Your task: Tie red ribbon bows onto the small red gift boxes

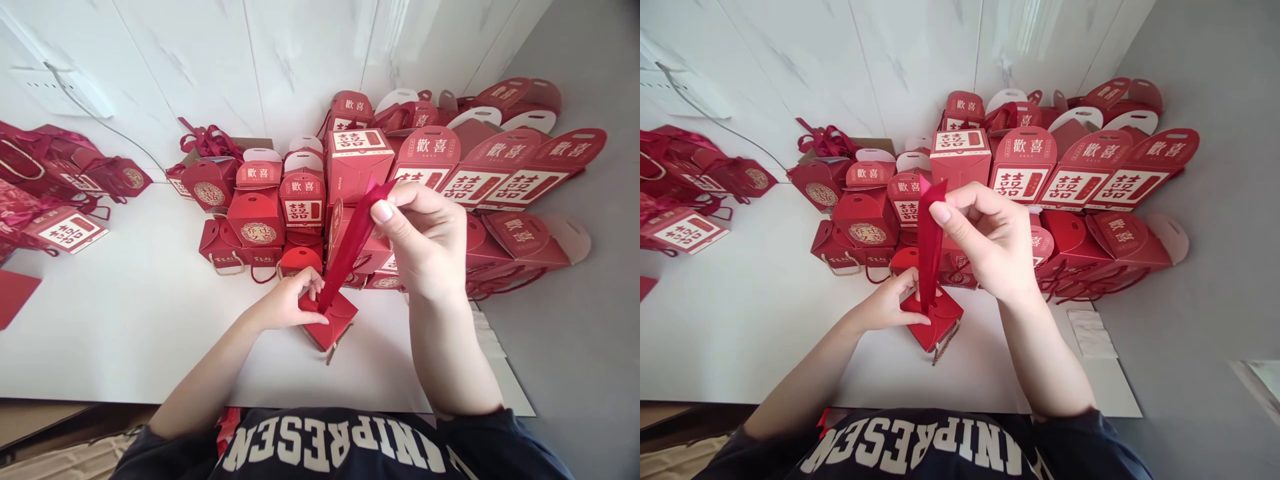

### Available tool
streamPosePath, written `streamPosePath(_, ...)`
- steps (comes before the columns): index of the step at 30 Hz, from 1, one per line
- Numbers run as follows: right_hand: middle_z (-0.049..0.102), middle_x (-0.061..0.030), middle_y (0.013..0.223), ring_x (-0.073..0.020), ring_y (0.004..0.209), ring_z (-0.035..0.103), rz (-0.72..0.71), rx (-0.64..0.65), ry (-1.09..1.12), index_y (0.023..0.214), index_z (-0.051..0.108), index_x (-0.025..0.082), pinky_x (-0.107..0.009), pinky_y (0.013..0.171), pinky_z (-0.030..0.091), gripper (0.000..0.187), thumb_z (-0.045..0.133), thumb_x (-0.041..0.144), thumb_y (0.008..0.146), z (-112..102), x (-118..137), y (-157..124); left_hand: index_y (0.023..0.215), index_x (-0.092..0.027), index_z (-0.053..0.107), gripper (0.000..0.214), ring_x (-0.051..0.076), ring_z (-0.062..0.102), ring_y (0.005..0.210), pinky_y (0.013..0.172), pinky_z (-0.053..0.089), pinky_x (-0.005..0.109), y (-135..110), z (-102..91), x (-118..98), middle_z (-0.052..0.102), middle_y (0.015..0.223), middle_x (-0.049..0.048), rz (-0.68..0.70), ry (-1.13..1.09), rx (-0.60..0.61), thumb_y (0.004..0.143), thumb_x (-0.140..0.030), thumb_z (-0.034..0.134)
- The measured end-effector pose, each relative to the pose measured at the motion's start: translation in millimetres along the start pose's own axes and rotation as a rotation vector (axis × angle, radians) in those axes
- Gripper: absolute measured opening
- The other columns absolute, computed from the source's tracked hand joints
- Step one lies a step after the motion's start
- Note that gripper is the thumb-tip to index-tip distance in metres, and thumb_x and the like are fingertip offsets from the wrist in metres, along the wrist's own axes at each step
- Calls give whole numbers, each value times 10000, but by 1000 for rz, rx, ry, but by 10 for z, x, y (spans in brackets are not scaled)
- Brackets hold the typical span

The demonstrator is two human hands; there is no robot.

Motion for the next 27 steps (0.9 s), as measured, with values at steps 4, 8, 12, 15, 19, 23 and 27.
streamPosePath(4,627,-5,743,-149,642,597,-9,16,5,796,649,233,-304,581,524,250,689,473,858,-1,-35,-5,992,-213,669,451,282,570,1065,984,436,437,27,17,-2,651,1140,97,87,271,5,636,-413,861)
streamPosePath(8,617,1,728,-143,630,590,-7,13,10,788,636,231,-307,590,527,251,676,464,870,-8,-43,-16,963,-202,643,441,283,591,1086,1005,433,437,27,15,44,666,1109,102,98,204,-50,641,-415,858)
streamPosePath(12,603,5,714,-133,605,567,-40,-8,22,782,634,241,-302,574,504,226,687,442,869,-39,-5,-44,899,-180,659,372,270,619,1067,979,471,427,23,50,71,693,1088,127,142,97,-51,657,-384,853)
streamPosePath(15,598,2,713,-137,591,549,-71,-16,-28,766,631,250,-310,557,483,239,692,462,858,-58,11,-76,878,-202,743,255,279,604,1107,992,469,442,40,76,75,742,1003,114,196,138,-2,700,-363,830)
streamPosePath(19,605,-6,734,-149,622,568,-81,-22,-70,765,635,248,-325,578,478,251,681,474,864,-76,32,-105,847,-231,792,143,262,635,1032,959,493,439,71,86,96,775,889,93,245,134,17,752,-339,793)
streamPosePath(23,605,-2,720,-144,615,560,-122,-37,-38,745,642,246,-323,588,476,204,705,400,864,-87,154,-133,839,-226,801,184,264,657,973,899,536,438,126,69,137,772,876,108,254,100,18,715,-360,819)
streamPosePath(27,606,8,669,-136,594,550,-161,15,-15,712,643,227,-308,558,461,161,712,230,857,-27,311,-182,844,-202,802,149,248,682,962,898,549,393,164,66,180,771,921,110,300,75,15,738,-307,808)
Point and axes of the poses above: each hand's wrist, its own y-axis towards the middle knuckle, its own z-axis out of the palm, x = y × z, the point moved 3 cm from there along y, towards the middle knuckle
